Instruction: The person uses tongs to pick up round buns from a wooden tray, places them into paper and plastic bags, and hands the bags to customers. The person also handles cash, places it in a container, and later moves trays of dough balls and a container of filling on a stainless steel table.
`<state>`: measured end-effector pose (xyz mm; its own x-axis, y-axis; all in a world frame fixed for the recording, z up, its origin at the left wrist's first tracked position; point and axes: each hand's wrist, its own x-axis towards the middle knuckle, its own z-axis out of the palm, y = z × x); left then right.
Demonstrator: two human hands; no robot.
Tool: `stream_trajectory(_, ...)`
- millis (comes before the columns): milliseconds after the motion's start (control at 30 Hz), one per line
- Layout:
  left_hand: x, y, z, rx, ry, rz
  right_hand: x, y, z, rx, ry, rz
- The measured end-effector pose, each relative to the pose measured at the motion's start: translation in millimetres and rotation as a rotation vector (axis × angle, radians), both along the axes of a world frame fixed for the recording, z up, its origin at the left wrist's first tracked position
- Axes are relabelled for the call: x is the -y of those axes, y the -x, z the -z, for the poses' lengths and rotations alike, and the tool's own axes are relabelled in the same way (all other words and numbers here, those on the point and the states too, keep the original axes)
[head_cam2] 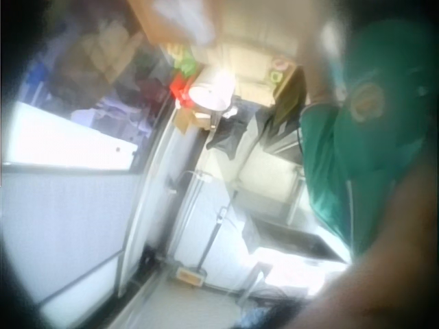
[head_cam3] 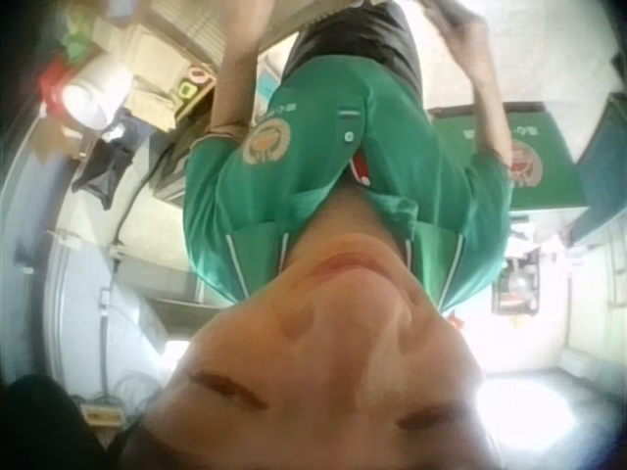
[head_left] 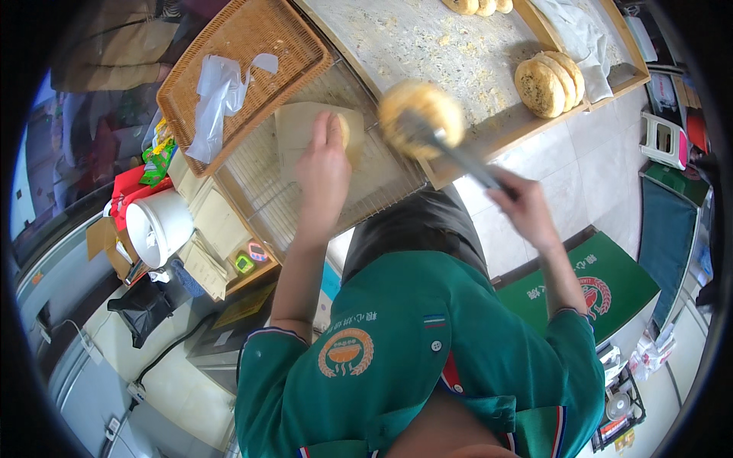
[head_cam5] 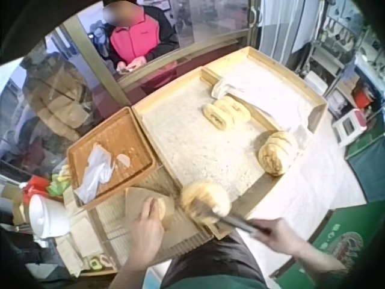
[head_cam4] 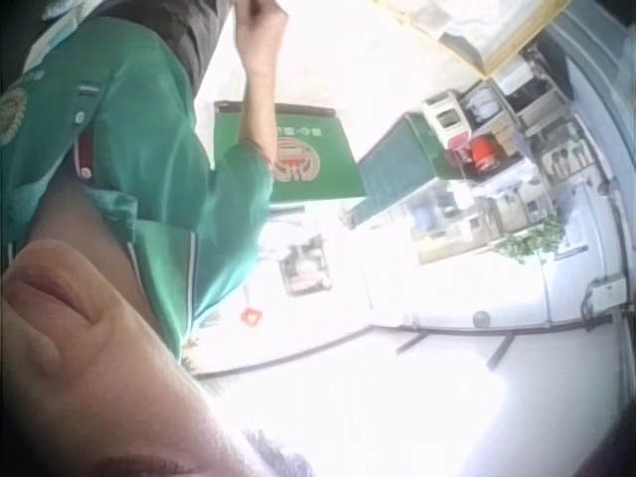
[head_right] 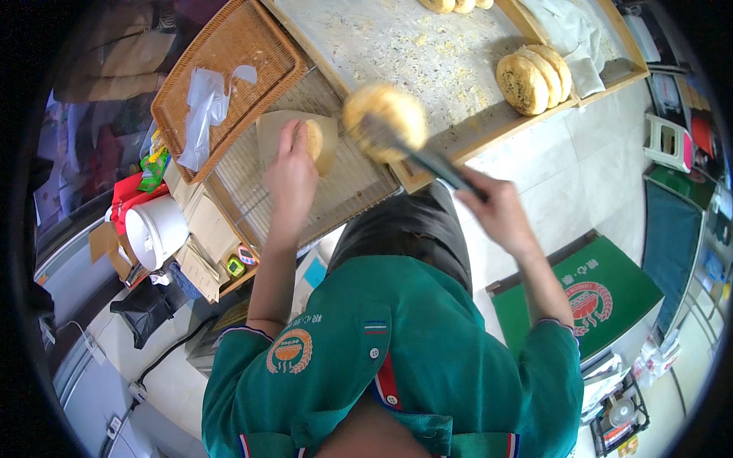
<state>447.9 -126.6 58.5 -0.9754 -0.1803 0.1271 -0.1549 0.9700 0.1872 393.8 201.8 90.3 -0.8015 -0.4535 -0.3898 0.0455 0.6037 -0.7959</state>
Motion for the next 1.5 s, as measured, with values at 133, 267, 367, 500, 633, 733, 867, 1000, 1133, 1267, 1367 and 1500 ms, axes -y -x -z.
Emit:
stream_trajectory(133,3.0,-10.8,-4.9,0.127,-0.06,0.126,48.1,-13.2,15.0,0.203,0.077,-0.254)
stream_trajectory(267,10.7,-36.9,-4.6,0.121,-0.076,0.277,65.1,-9.6,23.3,0.424,0.125,-0.349)
stream_trajectory(367,14.0,-53.3,-7.4,0.161,-0.072,0.335,65.2,-12.2,28.9,0.722,0.2,-0.255)
stream_trajectory(500,5.9,-57.9,-12.7,0.196,-0.017,0.283,73.6,-24.5,43.9,0.895,0.266,-0.093)
stream_trajectory(633,-12.9,-54.0,-14.1,0.173,-0.004,0.236,91.2,-37.2,53.9,0.877,0.419,-0.103)
stream_trajectory(733,-31.1,-36.2,-16.1,0.041,-0.025,0.265,88.8,-39.8,44.4,0.771,0.381,-0.075)
stream_trajectory(867,-63.0,26.1,-34.1,-0.204,0.037,0.485,65.4,-15.8,24.9,0.363,0.371,0.04)
stream_trajectory(1000,-59.2,94.6,-45.6,-0.124,-0.769,0.43,53.0,55.3,40.6,0.1,0.357,0.137)
stream_trajectory(1133,51.8,38.8,-7.3,-0.422,-0.54,0.29,56.2,114.3,80.0,0.18,0.358,0.198)
stream_trajectory(1267,232.6,-138.4,52.6,-0.346,0.115,-0.211,67.6,129.1,108.1,0.296,0.315,0.239)
stream_trajectory(1367,297.4,-226.5,89.4,0.519,0.329,-0.213,52.1,112.5,93.3,0.43,0.446,0.284)
stream_trajectory(1500,304.4,-243.6,113.5,0.48,0.452,-0.3,-13.2,54.8,32.4,-0.092,-0.164,0.351)
